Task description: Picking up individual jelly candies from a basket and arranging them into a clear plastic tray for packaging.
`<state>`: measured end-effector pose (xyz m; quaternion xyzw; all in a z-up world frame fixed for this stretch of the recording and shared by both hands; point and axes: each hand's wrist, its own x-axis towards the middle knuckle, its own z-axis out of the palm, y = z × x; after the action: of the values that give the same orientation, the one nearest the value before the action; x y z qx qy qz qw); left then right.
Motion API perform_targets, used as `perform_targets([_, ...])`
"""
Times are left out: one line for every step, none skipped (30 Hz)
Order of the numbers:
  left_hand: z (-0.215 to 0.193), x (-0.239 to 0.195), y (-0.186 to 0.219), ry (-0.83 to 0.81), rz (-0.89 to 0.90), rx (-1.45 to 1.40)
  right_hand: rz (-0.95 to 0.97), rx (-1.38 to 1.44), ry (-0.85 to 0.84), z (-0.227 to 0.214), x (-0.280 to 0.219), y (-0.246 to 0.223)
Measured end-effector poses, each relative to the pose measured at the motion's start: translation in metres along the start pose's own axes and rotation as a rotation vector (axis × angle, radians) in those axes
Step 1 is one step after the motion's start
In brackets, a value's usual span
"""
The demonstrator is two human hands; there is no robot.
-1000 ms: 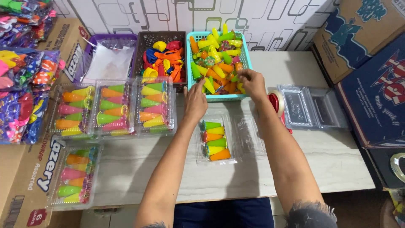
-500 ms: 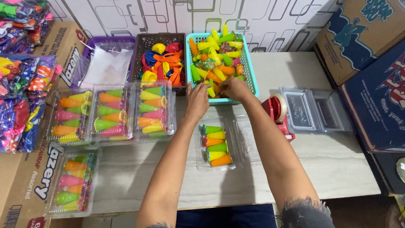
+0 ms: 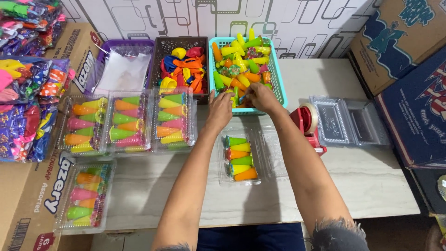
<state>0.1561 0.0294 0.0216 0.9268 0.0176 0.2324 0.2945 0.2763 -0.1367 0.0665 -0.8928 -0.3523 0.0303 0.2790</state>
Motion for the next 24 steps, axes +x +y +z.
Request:
perform_targets([0.0,0.001,-0.001,-0.001,0.002,0.001,0.001,0.001,0.002,-0.001,-0.002,-0.001])
perform_targets([0.001,0.001,-0.002,-0.008,-0.003,-0.006,0.004,0.073,0.039,-0.002,-0.004,-0.003])
perform_targets([0.002,0.001,-0.003,-0.015,-0.008,-0.014,0.007,0.145,0.076,-0.004,-0.007,-0.004])
perform_targets([0.001,0.001,-0.003,-0.015,-0.005,-0.014,0.008,0.145,0.078,-0.007,-0.01,-0.008])
perform_targets([0.0,0.001,-0.003,-0.025,-0.007,-0.037,0.007,0.232,0.103,-0.01,-0.013,-0.011])
perform_targets([-0.001,0.001,-0.003,-0.035,-0.009,-0.06,0.006,0.32,0.127,-0.013,-0.017,-0.015])
perform_targets([-0.01,-0.001,0.005,-0.037,-0.007,-0.061,0.009,0.319,0.13,-0.021,-0.022,-0.019])
perform_targets([-0.019,-0.002,0.012,-0.037,-0.032,-0.142,-0.002,0.368,0.13,-0.029,-0.028,-0.024])
perform_targets([-0.027,-0.002,0.02,-0.037,-0.055,-0.224,-0.012,0.416,0.134,-0.038,-0.033,-0.028])
perform_targets([-0.036,-0.007,0.033,-0.04,-0.051,-0.227,-0.009,0.414,0.138,-0.038,-0.04,-0.031])
perform_targets([-0.045,-0.01,0.046,-0.027,-0.124,-0.378,0.005,0.523,0.148,-0.038,-0.044,-0.034])
perform_targets([-0.055,-0.013,0.059,-0.015,-0.197,-0.528,0.017,0.631,0.157,-0.038,-0.049,-0.038])
perform_targets([-0.05,-0.013,0.059,-0.018,-0.195,-0.53,0.02,0.63,0.16,-0.034,-0.054,-0.042])
perform_targets([-0.045,-0.013,0.059,-0.015,-0.257,-0.693,0.057,0.724,0.163,-0.031,-0.059,-0.045])
perform_targets([-0.04,-0.013,0.058,-0.009,-0.321,-0.857,0.092,0.817,0.163,-0.027,-0.064,-0.049])
perform_targets([-0.042,-0.018,0.063,-0.009,-0.32,-0.859,0.092,0.815,0.163,-0.032,-0.074,-0.059])
perform_targets([-0.046,-0.023,0.067,0.015,-0.37,-0.947,0.118,0.868,0.146,-0.035,-0.083,-0.07])
perform_targets([-0.049,-0.028,0.072,0.038,-0.42,-1.035,0.144,0.921,0.129,-0.038,-0.092,-0.082])
perform_targets([-0.045,-0.03,0.067,0.04,-0.416,-1.033,0.14,0.921,0.132,-0.044,-0.098,-0.086])
perform_targets([-0.041,-0.031,0.063,0.05,-0.444,-1.088,0.09,0.864,0.121,-0.05,-0.104,-0.09])
perform_targets([-0.036,-0.036,0.058,0.059,-0.479,-1.144,0.046,0.808,0.106,-0.054,-0.112,-0.093])
perform_targets([-0.033,-0.042,0.053,0.059,-0.481,-1.143,0.047,0.809,0.105,-0.054,-0.115,-0.089])
perform_targets([-0.03,-0.047,0.048,0.02,-0.493,-1.225,-0.004,0.733,0.089,-0.055,-0.119,-0.083])
perform_targets([-0.027,-0.051,0.044,-0.02,-0.505,-1.306,-0.054,0.657,0.073,-0.057,-0.121,-0.078])
